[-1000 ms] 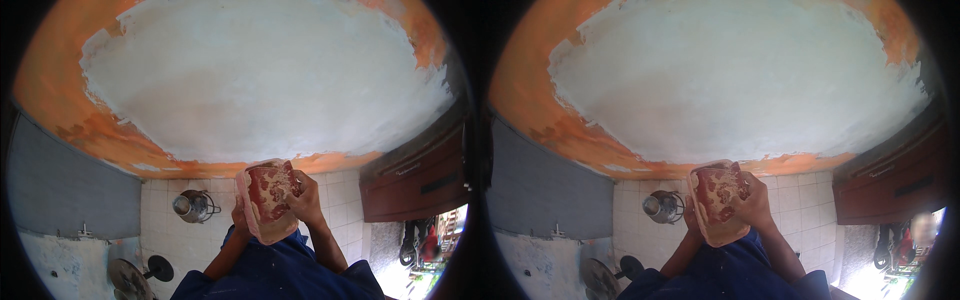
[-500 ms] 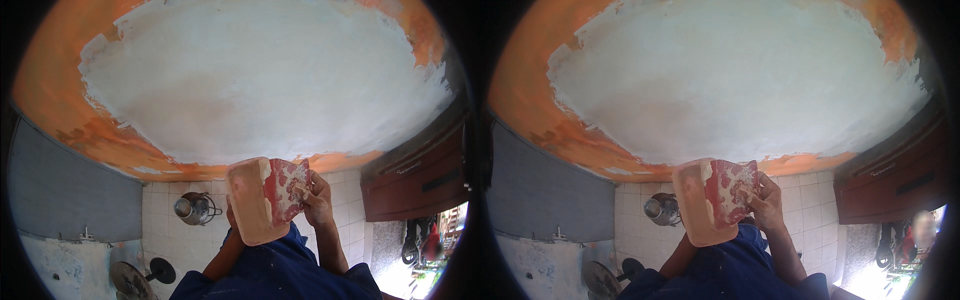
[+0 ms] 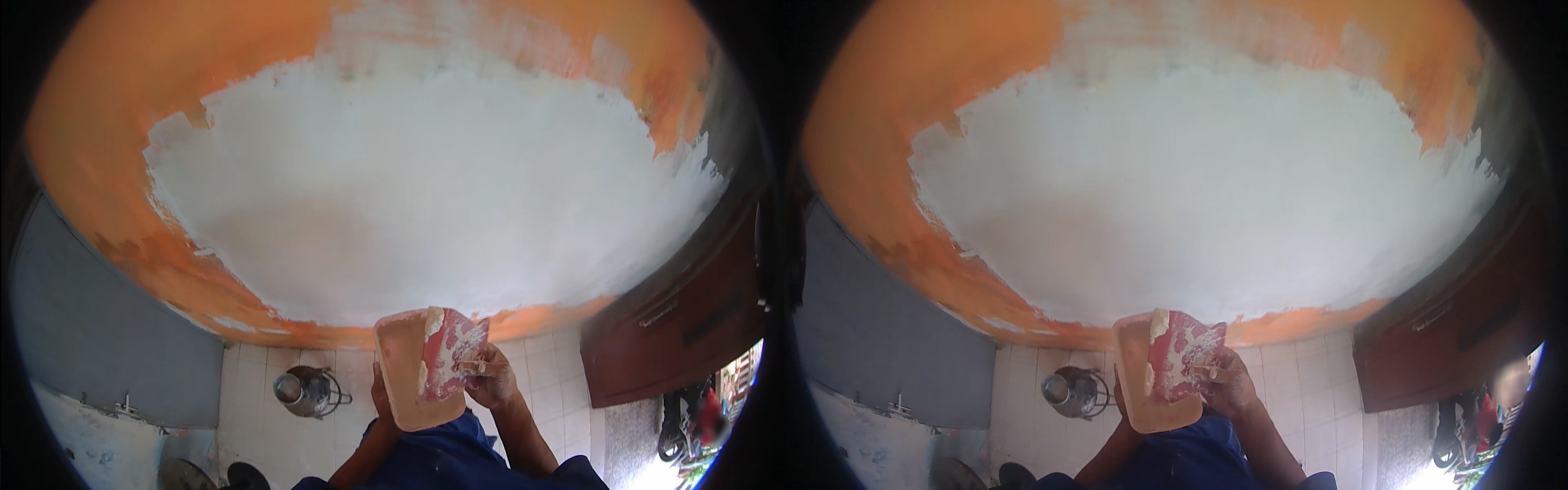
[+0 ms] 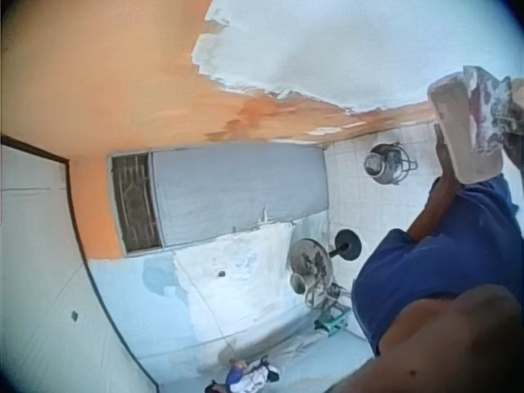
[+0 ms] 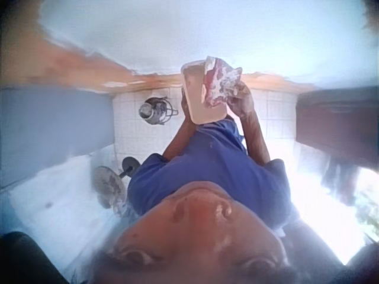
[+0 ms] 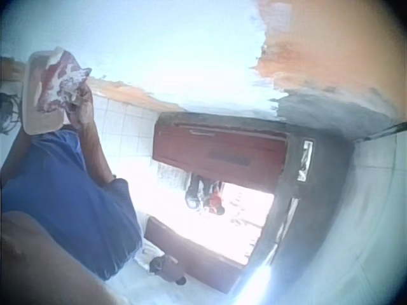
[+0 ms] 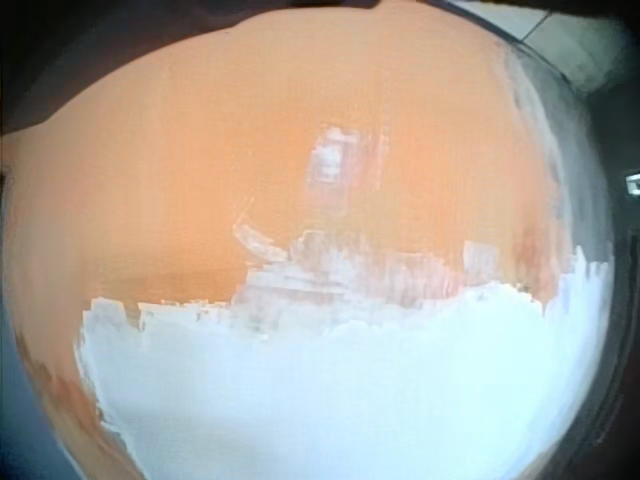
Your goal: The person applies a layer of plaster or putty to an orange wall using a red trowel, frequently dipping the trowel into a small plastic container to collect more material.
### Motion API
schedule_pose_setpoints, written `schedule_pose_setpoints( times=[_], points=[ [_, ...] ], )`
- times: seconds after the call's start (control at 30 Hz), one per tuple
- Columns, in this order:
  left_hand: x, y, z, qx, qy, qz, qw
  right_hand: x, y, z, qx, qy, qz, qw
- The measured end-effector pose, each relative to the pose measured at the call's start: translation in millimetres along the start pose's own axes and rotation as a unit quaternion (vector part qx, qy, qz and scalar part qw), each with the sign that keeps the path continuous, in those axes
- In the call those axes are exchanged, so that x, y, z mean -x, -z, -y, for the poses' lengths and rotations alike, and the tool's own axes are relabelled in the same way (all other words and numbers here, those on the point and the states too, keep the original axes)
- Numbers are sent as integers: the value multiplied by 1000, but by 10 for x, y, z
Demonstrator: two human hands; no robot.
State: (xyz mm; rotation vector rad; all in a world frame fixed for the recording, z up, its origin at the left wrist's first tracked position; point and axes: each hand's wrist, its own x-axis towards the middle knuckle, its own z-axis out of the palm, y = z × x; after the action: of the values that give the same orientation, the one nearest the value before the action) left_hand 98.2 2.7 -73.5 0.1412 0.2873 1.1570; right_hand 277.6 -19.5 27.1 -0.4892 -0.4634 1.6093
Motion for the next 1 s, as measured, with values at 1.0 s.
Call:
schedule_pose_setpoints(
  times=[1.0],
  points=[
    [-546,-1347,520,30,142,151,978,-1092,-1773,3361,602,660,-16,449]
  ],
)
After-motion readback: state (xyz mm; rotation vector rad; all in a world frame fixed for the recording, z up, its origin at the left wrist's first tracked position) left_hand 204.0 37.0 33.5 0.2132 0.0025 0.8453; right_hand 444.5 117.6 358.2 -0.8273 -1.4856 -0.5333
